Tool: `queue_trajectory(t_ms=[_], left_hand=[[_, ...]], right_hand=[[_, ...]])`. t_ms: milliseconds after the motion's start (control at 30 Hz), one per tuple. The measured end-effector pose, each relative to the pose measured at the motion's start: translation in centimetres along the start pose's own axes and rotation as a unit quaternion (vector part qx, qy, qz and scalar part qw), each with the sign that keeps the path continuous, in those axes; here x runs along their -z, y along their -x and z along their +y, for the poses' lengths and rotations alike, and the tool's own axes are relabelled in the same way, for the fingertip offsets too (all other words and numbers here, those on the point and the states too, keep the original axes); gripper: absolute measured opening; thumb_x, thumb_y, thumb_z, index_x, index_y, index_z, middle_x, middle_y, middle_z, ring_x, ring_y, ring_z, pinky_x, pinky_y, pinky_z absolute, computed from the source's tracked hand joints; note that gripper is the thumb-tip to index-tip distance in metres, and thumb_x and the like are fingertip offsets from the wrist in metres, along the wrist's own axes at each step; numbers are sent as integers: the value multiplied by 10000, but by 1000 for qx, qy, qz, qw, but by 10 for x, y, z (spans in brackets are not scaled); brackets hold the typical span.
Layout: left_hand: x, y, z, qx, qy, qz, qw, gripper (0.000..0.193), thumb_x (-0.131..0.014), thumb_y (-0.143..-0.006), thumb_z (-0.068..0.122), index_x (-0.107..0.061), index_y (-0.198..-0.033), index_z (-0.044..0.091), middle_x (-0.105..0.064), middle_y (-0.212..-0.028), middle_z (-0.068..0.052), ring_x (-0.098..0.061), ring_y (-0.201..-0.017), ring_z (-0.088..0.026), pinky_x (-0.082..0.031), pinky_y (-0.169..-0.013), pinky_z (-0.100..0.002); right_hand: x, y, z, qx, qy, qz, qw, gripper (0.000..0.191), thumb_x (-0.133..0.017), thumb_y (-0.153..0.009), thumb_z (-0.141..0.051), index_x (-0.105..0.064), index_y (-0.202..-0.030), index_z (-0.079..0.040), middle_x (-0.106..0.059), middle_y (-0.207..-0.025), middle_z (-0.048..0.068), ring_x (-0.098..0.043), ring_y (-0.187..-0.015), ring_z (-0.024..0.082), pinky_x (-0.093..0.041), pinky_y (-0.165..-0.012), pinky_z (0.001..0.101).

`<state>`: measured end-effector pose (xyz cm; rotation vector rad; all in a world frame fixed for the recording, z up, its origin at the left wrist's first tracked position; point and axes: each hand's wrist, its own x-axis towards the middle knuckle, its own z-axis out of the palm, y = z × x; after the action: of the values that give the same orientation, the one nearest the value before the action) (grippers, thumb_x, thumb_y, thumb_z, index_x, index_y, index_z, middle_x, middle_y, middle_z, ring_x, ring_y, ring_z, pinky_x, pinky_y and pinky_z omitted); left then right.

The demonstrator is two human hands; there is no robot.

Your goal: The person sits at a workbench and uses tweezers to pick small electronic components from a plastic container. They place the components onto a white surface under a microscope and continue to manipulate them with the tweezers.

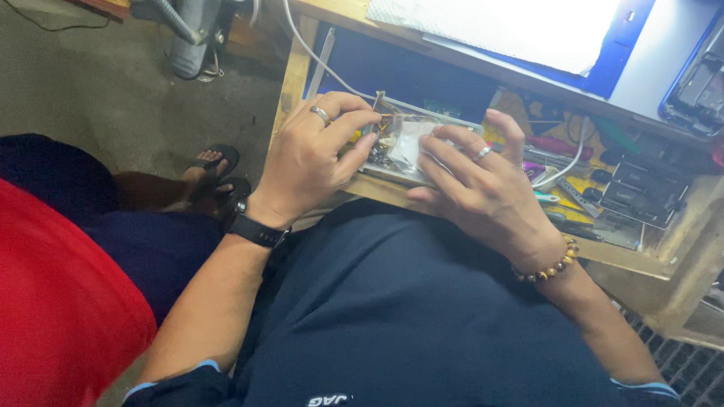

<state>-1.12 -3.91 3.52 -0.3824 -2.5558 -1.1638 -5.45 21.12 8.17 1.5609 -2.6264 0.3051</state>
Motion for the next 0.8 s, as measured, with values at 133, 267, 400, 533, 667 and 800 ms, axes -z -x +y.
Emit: queue_trajectory(t_ms=[133,267,400,533,667,800], left_hand=[[-2,1,-1,8,10,-3,1000,209,-760,-936,92,-720,-1141,72,-690,-1135,-70,-692,-1015,-269,-555,-905,-375],[0,2,-1,12,5,-1,1000,207,-759,-940,109,-721,-1141,82,-692,-1136,-60,-695,-1005,-257,-555,-901,-367],[3,1,-1,19,1,-2,1000,243,-783,-911,160,-721,-1133,83,-690,-1138,-63,-685,-989,-264,-546,-873,-377],[6,-1,0,23,-4,0,1000,260,-793,-903,178,-718,-1136,92,-690,-1148,-56,-679,-992,-262,-539,-872,-375],[9,-3,-1,13,-8,-4,1000,312,-800,-905,193,-694,-1177,81,-685,-1159,-57,-686,-1008,-247,-525,-880,-371],[11,-4,-3,8,-11,-5,1000,348,-812,-893,210,-688,-1192,80,-685,-1165,-58,-682,-1002,-244,-521,-874,-366]], right_hand=[[0,-2,-1,-3,17,7,1000,236,-770,-991,-315,-731,-1043,-88,-686,-1157,7,-617,-1156,185,-350,-1071,492],[1,-12,-1,-4,11,-2,1000,257,-764,-874,-117,-753,-1131,-101,-659,-1074,-19,-620,-1106,170,-380,-950,427],[5,-24,-1,-1,-3,-13,1000,374,-754,-768,-114,-720,-1140,-114,-656,-1134,14,-611,-1075,216,-398,-929,409],[10,-30,2,-14,-39,-41,998,385,-746,-743,-104,-695,-1124,-129,-654,-1214,43,-607,-1047,230,-405,-915,407],[8,-32,3,2,-23,-55,998,470,-740,-731,-68,-709,-1198,-115,-649,-1403,91,-601,-1003,214,-406,-895,402],[4,-31,3,2,-32,-64,997,463,-745,-747,-56,-694,-1203,-121,-635,-1410,40,-593,-975,195,-415,-920,403]])
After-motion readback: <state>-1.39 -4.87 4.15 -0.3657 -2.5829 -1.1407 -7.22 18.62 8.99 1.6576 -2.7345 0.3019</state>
